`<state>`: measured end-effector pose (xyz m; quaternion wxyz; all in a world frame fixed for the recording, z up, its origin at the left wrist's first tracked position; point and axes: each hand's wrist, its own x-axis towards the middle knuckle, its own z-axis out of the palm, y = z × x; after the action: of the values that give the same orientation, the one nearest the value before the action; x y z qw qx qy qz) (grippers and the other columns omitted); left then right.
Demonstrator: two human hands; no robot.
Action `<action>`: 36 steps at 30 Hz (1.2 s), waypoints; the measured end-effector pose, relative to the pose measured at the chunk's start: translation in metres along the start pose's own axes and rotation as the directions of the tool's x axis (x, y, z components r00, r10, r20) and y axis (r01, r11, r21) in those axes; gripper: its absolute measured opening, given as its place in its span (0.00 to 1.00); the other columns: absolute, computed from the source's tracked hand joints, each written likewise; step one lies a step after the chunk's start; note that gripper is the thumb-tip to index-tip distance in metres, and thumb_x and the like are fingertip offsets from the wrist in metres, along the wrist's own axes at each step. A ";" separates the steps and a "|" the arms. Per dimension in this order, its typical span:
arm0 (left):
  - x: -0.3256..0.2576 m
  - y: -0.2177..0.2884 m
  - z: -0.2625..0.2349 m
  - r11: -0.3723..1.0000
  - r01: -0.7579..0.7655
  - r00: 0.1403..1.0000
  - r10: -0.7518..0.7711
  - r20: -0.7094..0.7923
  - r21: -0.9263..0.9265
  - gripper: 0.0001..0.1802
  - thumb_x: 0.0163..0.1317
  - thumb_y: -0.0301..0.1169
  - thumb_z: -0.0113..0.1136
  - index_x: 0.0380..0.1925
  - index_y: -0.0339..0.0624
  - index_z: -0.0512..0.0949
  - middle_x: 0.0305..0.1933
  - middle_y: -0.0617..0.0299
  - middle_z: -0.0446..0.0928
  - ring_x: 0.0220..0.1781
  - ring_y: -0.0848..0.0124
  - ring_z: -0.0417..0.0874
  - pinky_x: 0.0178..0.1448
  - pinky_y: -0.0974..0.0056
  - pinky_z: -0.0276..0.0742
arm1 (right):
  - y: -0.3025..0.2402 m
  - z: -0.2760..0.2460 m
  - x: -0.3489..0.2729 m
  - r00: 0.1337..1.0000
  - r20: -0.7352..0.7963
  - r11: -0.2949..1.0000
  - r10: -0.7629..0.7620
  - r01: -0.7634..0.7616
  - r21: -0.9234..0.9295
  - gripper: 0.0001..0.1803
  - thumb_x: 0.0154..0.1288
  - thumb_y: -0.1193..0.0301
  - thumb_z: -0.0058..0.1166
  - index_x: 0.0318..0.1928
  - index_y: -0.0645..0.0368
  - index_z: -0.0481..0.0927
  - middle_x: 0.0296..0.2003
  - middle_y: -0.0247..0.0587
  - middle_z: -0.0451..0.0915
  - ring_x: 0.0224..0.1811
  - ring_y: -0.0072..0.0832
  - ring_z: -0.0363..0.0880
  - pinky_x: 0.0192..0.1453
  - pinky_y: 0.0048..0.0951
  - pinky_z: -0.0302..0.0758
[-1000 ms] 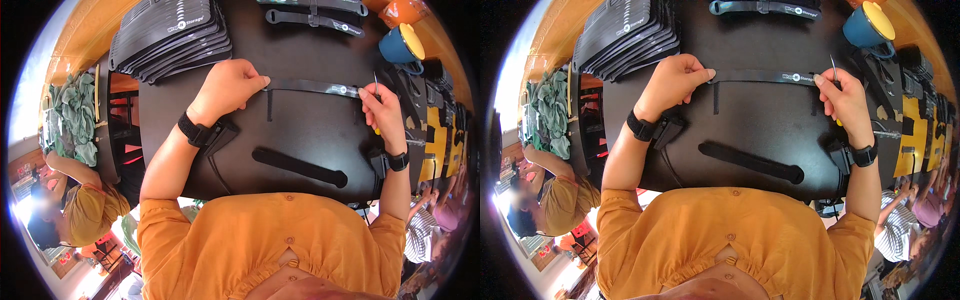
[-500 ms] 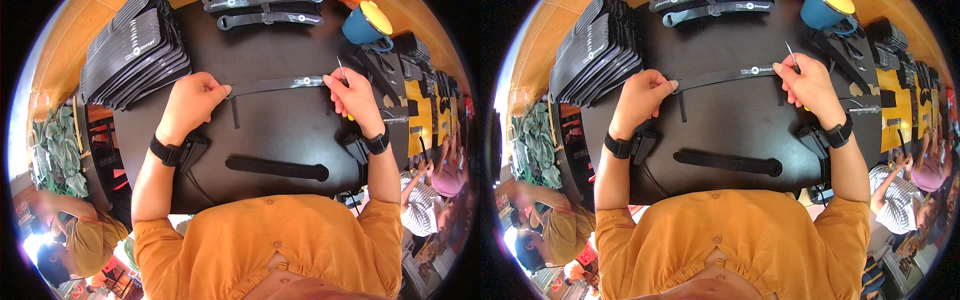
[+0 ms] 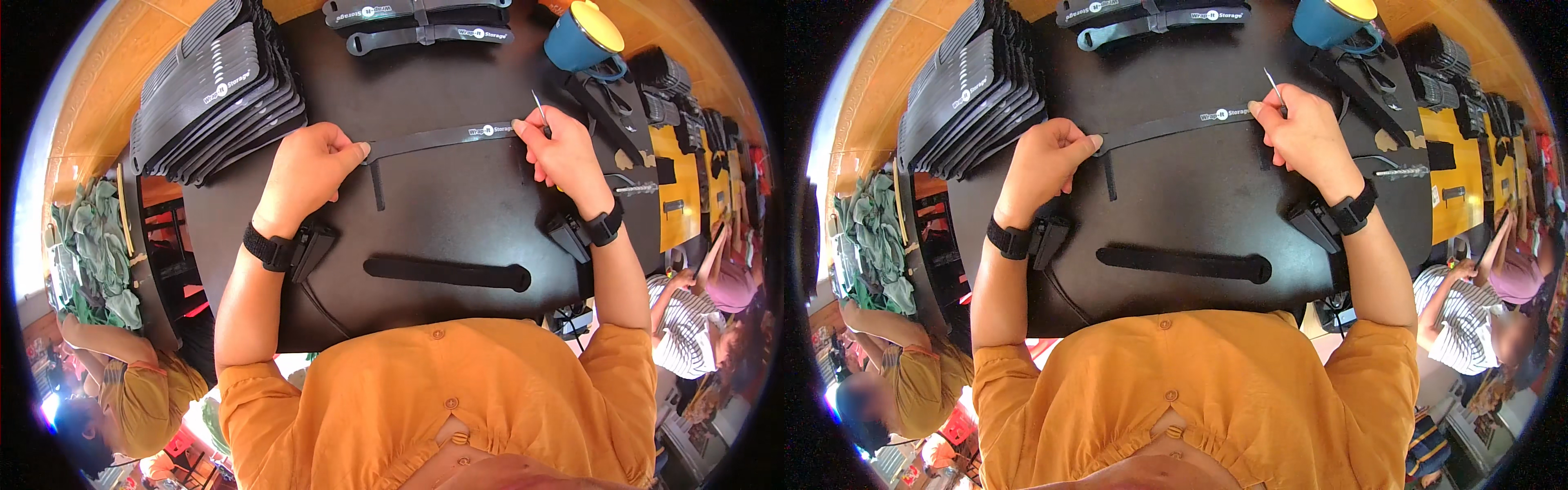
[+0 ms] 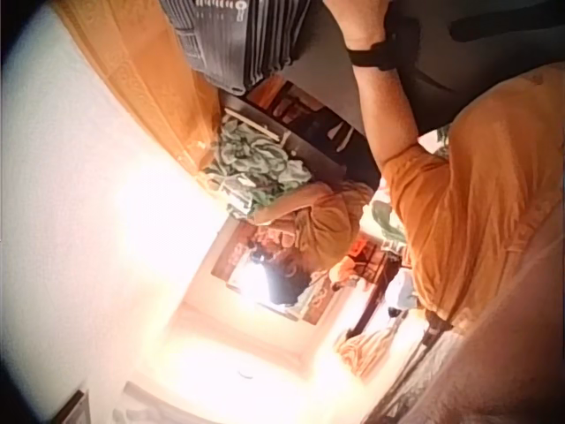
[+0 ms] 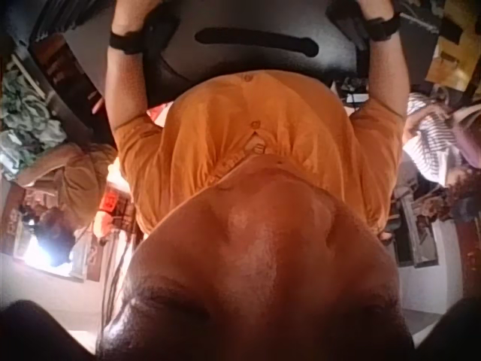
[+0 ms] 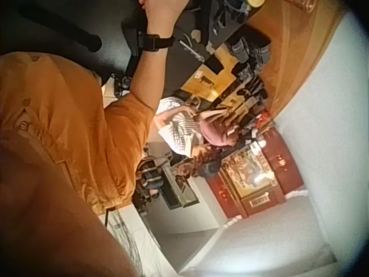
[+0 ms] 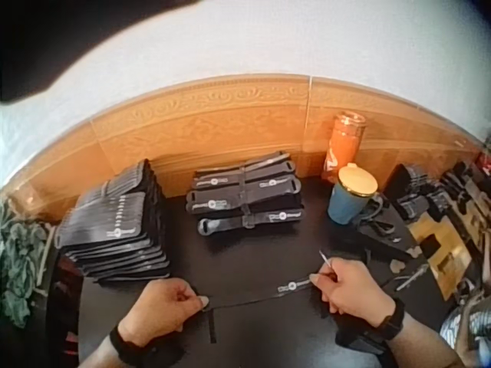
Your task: Assembling and inspecting small black straps using a precision tool at a workstation.
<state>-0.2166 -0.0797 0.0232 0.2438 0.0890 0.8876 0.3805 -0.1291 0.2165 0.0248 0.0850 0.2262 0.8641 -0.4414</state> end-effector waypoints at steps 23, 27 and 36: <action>0.002 -0.003 0.001 1.000 -0.005 1.000 0.005 0.017 -0.015 0.16 0.60 0.37 0.66 0.27 0.32 0.79 0.20 0.61 0.75 0.14 0.73 0.76 0.21 0.68 0.70 | -0.007 0.002 -0.003 0.997 -0.050 0.992 -0.060 0.053 -0.118 0.15 0.69 0.63 0.56 0.34 0.66 0.77 0.22 0.46 0.80 0.16 0.30 0.80 0.22 0.30 0.74; 0.002 -0.004 0.001 1.000 -0.003 1.000 0.003 0.014 -0.024 0.16 0.60 0.37 0.66 0.27 0.32 0.79 0.20 0.61 0.75 0.14 0.73 0.76 0.21 0.68 0.70 | -0.007 0.002 -0.003 0.997 -0.045 0.992 -0.061 0.055 -0.117 0.16 0.69 0.63 0.56 0.34 0.66 0.77 0.22 0.46 0.79 0.16 0.30 0.79 0.22 0.30 0.74; 0.002 -0.007 -0.001 1.000 -0.008 1.000 0.008 0.015 -0.003 0.17 0.59 0.38 0.67 0.27 0.32 0.79 0.19 0.62 0.76 0.14 0.74 0.75 0.21 0.68 0.70 | -0.007 0.004 -0.004 0.997 -0.041 0.993 -0.069 0.065 -0.100 0.15 0.68 0.64 0.56 0.33 0.66 0.77 0.22 0.45 0.79 0.16 0.30 0.79 0.21 0.30 0.74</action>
<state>-0.2183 -0.0842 0.0181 0.2489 0.0951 0.8849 0.3821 -0.1293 0.2089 0.0288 0.0618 0.2024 0.8936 -0.3958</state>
